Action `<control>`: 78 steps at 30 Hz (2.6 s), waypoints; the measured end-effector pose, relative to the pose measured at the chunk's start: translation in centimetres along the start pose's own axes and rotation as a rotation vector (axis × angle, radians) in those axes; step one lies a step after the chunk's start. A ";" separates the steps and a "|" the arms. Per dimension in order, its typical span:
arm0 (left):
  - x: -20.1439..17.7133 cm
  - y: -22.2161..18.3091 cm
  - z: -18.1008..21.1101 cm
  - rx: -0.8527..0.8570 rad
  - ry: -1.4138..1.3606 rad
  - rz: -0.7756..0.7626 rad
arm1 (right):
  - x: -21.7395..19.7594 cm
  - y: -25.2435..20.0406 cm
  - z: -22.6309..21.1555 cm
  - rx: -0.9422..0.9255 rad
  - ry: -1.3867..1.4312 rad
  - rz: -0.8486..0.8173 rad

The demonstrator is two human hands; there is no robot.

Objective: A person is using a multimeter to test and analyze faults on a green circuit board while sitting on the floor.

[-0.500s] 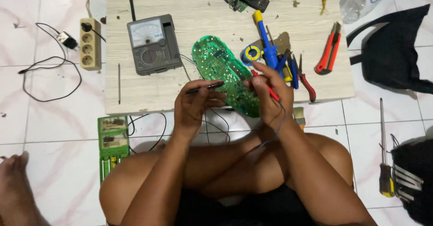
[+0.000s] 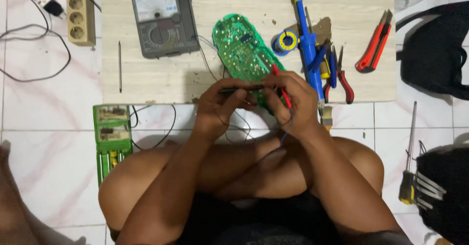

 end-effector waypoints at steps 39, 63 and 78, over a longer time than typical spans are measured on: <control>0.4 -3.1 2.1 0.039 -0.018 0.164 | 1.1 -3.1 -2.9 -0.285 0.084 0.124; -0.4 -2.0 2.1 -0.020 -0.162 0.147 | 1.3 -4.1 2.3 0.606 0.745 0.099; 0.6 -2.3 2.9 -0.155 -0.329 -0.012 | 1.9 -3.4 -1.5 -0.028 0.035 0.002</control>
Point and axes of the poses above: each hand's wrist, its own y-axis towards the middle knuckle, its own x-axis out of the palm, z = x × y, the point moved 1 cm from there along y, towards the middle knuckle, and after that the axes turned 3 degrees about z, right-handed, at the moved point
